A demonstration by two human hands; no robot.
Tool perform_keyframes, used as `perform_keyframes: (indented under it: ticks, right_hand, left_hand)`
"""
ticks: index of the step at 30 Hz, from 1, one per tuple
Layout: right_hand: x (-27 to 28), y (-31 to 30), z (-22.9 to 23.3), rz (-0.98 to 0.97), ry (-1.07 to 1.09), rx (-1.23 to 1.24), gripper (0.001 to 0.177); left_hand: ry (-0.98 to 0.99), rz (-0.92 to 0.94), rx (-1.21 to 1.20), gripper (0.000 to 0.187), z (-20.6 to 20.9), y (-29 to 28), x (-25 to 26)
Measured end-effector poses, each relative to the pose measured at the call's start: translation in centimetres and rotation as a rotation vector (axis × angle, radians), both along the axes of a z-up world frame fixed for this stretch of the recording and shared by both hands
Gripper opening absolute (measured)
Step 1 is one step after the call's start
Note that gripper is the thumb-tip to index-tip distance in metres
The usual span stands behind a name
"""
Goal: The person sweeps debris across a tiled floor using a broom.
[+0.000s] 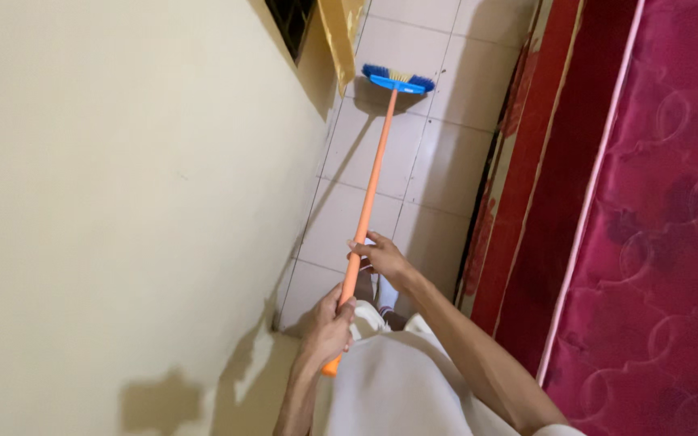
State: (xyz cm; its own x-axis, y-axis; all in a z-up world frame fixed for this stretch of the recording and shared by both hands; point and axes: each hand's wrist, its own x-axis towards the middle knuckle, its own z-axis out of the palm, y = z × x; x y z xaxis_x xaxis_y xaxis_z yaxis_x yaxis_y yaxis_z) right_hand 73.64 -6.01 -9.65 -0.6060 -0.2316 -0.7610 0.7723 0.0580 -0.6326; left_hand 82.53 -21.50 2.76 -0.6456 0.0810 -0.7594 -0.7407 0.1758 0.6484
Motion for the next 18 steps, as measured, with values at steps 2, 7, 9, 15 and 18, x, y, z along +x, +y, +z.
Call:
perform_keyframes:
  ticks: [2,7,9,15,18]
  right_hand:
    - [0.2,0.5,-1.5,0.026,-0.005,0.023,0.058]
    - [0.2,3.1,-4.4,0.037,-0.049,0.063,0.052]
    - [-0.4,3.9,-4.8,0.019,-0.064,0.097,0.049]
    - [-2.8,5.4,-3.5,-0.031,-0.055,0.106,0.045]
    - [-4.3,6.1,-2.7,-0.06,-0.048,0.125,0.043]
  left_hand:
    - [0.044,-0.022,-0.032,0.036,-1.1,0.6,0.5]
    - [-0.034,0.022,-0.036,0.032,-6.2,-0.2,0.4]
    - [-0.01,0.023,-0.005,0.033,-8.5,-0.8,-0.6]
    - [0.06,-0.012,-0.008,0.025,-12.6,-0.1,-6.7]
    - [0.1,-0.076,-0.066,0.02,-13.7,1.7,-11.2]
